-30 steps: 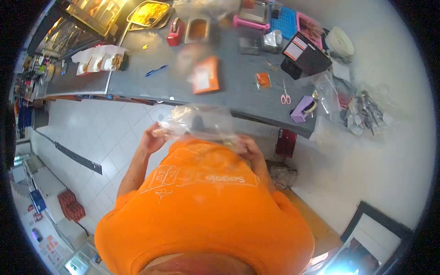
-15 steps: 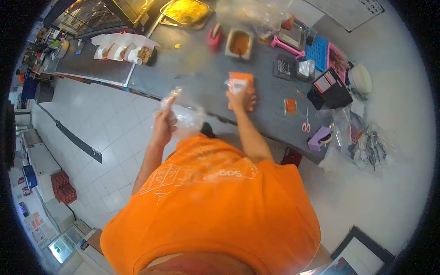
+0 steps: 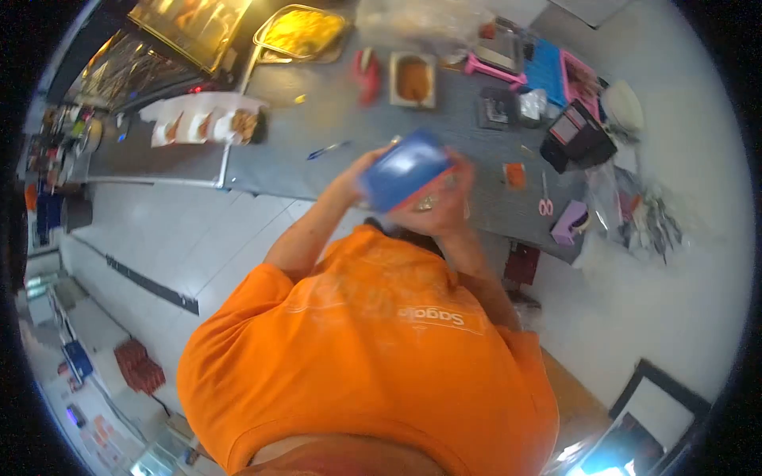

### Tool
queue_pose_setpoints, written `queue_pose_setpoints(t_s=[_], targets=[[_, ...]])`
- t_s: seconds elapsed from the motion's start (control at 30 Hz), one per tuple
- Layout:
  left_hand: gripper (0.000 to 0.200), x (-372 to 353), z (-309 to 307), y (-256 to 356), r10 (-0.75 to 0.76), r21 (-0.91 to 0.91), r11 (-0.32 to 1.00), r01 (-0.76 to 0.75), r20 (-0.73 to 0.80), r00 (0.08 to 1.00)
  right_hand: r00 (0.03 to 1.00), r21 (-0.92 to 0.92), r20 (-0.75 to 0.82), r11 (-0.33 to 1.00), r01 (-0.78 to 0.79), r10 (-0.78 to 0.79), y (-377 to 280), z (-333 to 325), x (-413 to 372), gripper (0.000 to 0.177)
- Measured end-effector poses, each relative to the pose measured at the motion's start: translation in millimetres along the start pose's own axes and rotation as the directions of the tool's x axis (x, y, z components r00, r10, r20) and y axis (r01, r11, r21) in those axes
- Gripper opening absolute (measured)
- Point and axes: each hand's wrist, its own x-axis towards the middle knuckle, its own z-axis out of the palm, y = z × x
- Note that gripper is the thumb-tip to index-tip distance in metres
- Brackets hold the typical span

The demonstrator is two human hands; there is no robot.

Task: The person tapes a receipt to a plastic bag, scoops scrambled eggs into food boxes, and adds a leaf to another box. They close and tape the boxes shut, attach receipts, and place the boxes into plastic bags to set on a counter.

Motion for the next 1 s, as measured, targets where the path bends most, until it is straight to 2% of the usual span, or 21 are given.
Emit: queue_pose_setpoints(t_s=[0.03, 0.07, 0.13, 0.17, 0.23, 0.27, 0.33, 0.4, 0.47, 0.5, 0.57, 0.6, 0.63, 0.7, 0.77, 0.8, 0.83, 0.87, 0.9, 0.93, 1.0], targets=[[0.049, 5.5, -18.2, 9.4, 0.043, 0.095, 0.994, -0.055, 0.129, 0.991, 0.984, -0.032, 0.173, 0.999, -0.028, 0.033, 10.6, 14.6, -20.2, 0.085], [0.049, 2.4, -22.3, 17.4, 0.037, 0.099, 0.994, -0.051, 0.136, 0.99, 0.991, 0.18, 0.124, 0.983, 0.03, -0.053, 20.2, 37.7, -32.4, 0.082], [0.046, -9.4, -35.5, 28.6, 0.098, 0.317, 0.943, -0.102, 0.027, 0.995, 0.974, 0.183, 0.209, 0.982, 0.052, -0.09, 26.7, 55.0, -46.3, 0.076], [0.046, -5.8, -65.6, 37.3, 0.1, 0.314, 0.944, -0.101, 0.019, 0.995, 0.95, 0.127, 0.312, 0.992, -0.007, -0.033, 32.2, 62.2, -48.6, 0.081], [0.043, 17.8, -133.2, 51.0, 0.004, 0.63, 0.775, 0.055, -0.091, 0.996, 0.839, -0.122, 0.534, 0.992, -0.044, 0.103, 48.6, 66.1, -55.4, 0.085], [0.043, 15.7, -131.2, 46.1, 0.013, 0.626, 0.779, 0.048, -0.093, 0.996, 0.838, -0.114, 0.538, 0.993, -0.037, 0.093, 56.8, 62.9, -49.0, 0.085], [0.036, 2.2, -124.7, 18.2, 0.265, 0.745, 0.661, -0.087, -0.123, 0.956, 0.694, -0.286, 0.688, 0.958, -0.011, 0.214, 65.1, 56.5, -36.0, 0.076], [0.033, 5.8, -111.6, -1.1, 0.317, 0.78, 0.62, -0.086, -0.148, 0.937, 0.596, -0.314, 0.775, 0.947, 0.072, 0.211, 83.7, 61.1, -32.8, 0.075], [0.033, 13.3, -82.6, -11.7, 0.769, 0.922, 0.338, -0.187, -0.157, 0.619, 0.407, -0.343, 0.877, 0.926, 0.156, 0.256, 89.5, 61.1, -23.0, 0.072], [0.036, 30.3, -88.5, -7.7, 0.924, 0.933, 0.084, -0.35, 0.059, 0.377, 0.407, -0.343, 0.876, 0.927, 0.152, 0.258, 95.8, 62.5, -22.3, 0.072], [0.034, 24.2, -78.5, -7.6, 0.918, 0.962, 0.071, -0.265, 0.041, 0.395, 0.564, -0.291, 0.816, 0.933, 0.21, 0.128, 105.6, 62.6, -26.9, 0.088], [0.033, 17.7, -65.2, -4.6, 0.916, 0.981, 0.054, -0.186, 0.026, 0.401, 0.563, -0.292, 0.816, 0.933, 0.211, 0.129, 109.4, 59.2, -25.9, 0.088], [0.033, 6.5, -51.3, -7.2, 0.915, 0.981, 0.056, -0.186, 0.024, 0.403, 0.579, -0.186, 0.807, 0.981, 0.06, 0.118, 112.4, 54.8, -24.5, 0.085], [0.045, -15.5, -29.8, -20.5, 0.953, 0.866, -0.301, 0.4, 0.264, 0.147, 0.595, -0.071, 0.796, 0.993, -0.096, 0.114, 114.4, 38.9, -21.4, 0.083], [0.054, -8.8, -23.8, -26.9, 0.907, 0.867, -0.409, 0.286, 0.353, 0.229, 0.847, -0.258, 0.447, 0.948, -0.185, 0.287, 115.4, 10.9, -21.0, 0.065], [0.063, -1.6, -20.7, -31.0, 0.851, 0.855, -0.493, 0.162, 0.436, 0.292, 0.848, -0.261, 0.444, 0.947, -0.187, 0.29, 126.9, 9.7, -31.0, 0.065], [0.063, 13.2, -18.5, -35.5, 0.851, 0.857, -0.491, 0.16, 0.432, 0.297, 0.706, -0.248, 0.385, 0.804, -0.541, 0.594, 141.8, 14.6, -55.0, 0.052], [0.068, 35.9, -17.6, -37.1, 0.697, 0.763, -0.634, 0.129, 0.491, 0.523, 0.462, -0.21, 0.334, 0.542, -0.814, 0.822, 162.1, 21.5, -83.7, 0.04], [0.073, 56.2, -19.7, -37.4, 0.49, 0.653, -0.755, 0.058, 0.504, 0.711, 0.241, -0.11, 0.587, 0.372, -0.922, 0.772, 205.4, 31.5, -114.1, 0.027], [0.073, 75.1, -27.5, -38.5, 0.489, 0.648, -0.759, 0.06, 0.507, 0.71, 0.247, -0.105, 0.587, 0.375, -0.921, 0.771, 206.5, 31.7, -111.3, 0.027], [0.083, 107.3, -55.5, -46.2, 0.338, 0.441, -0.895, 0.071, 0.563, 0.754, 0.57, 0.13, 0.372, 0.567, -0.813, 0.733, 196.2, 30.0, -101.2, 0.019]])
